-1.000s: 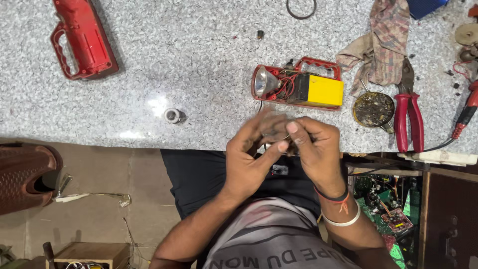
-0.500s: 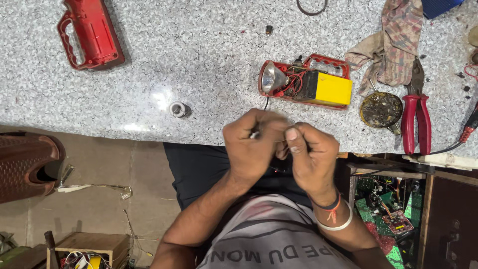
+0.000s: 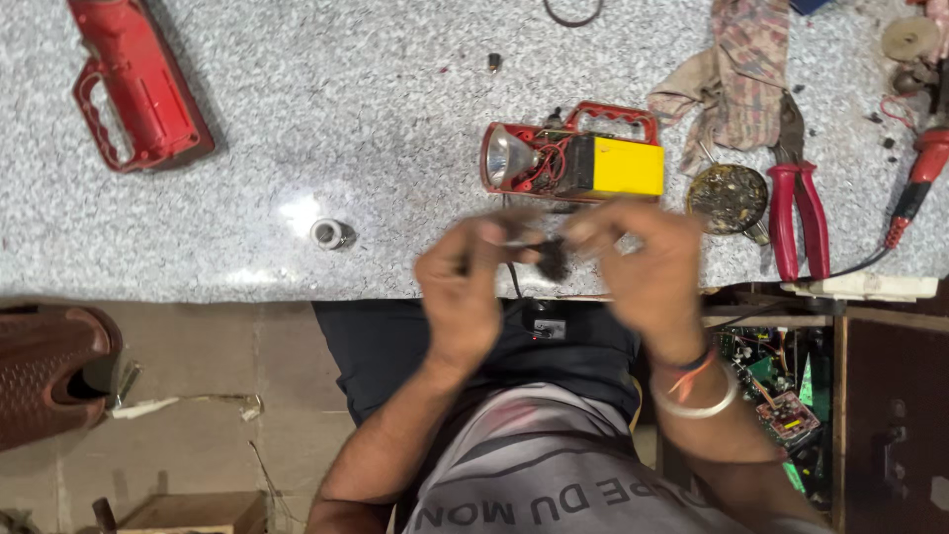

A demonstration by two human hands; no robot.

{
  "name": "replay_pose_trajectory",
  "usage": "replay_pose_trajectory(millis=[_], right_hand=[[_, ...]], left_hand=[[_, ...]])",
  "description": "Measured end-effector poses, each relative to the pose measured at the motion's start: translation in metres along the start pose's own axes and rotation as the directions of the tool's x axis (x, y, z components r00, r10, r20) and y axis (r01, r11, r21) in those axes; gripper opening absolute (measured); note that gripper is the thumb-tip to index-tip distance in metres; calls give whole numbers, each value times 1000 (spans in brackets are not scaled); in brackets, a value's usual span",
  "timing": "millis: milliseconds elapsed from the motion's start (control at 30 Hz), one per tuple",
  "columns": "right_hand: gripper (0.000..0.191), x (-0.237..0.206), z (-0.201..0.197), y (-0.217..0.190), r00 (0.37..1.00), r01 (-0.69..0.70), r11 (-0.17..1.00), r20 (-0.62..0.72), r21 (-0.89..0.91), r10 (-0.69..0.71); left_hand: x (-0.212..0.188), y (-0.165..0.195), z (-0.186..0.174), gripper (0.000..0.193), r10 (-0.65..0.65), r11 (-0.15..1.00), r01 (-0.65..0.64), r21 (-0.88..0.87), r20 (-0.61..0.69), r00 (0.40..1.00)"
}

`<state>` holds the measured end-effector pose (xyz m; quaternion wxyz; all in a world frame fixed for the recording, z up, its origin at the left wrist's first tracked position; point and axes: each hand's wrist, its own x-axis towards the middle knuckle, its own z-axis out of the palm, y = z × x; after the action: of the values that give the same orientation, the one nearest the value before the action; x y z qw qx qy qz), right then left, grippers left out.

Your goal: The person solders wires to a small circuit board, then assembles a red handheld device by inserting a yellow battery pack and a bulb into the housing. They connect wires, close the casing, and secure it with screws using a screwdriver.

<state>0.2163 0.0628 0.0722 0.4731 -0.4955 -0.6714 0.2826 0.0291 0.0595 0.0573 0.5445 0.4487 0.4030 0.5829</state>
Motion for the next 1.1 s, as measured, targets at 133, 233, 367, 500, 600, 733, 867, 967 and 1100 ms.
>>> replay_pose_trajectory(millis=[133,233,367,500,600,733,867,967,1100], right_hand=[[10,59,-69,47,956,-48,835,-266,-549,-120],[25,88,-99,95,979,62,523,-49,-850,-197],[26,114,-116,133,966,182,361,98,-915,-238],[16,128,-115,116,916,241,795,-142,-556,-376],[13,129,-97,74,931,260,965,-270,25,-244],[24,135,-47,28,853,522,842,106,-135,-512],[29,154,-11,22,935,350,934,87,-76,-344],[26,164,-14,25,986,166,986,3,17,-166],[18,173,-15,19,1000,5,986,-18,166,-2]], left_hand=[[45,12,-29,46,-84,992,81,-100,-22,996],[87,16,-50,53,-63,996,69,-57,113,992],[119,13,-51,53,82,996,-76,-38,187,979],[133,5,-41,50,63,998,-58,-32,198,978],[151,-5,-27,44,75,994,-93,57,260,963],[183,-23,9,29,114,991,-131,14,410,905],[208,-25,17,15,37,992,-85,94,428,903],[219,-20,11,23,193,977,-114,-182,510,838],[218,-16,14,37,251,968,-215,-132,408,878]])
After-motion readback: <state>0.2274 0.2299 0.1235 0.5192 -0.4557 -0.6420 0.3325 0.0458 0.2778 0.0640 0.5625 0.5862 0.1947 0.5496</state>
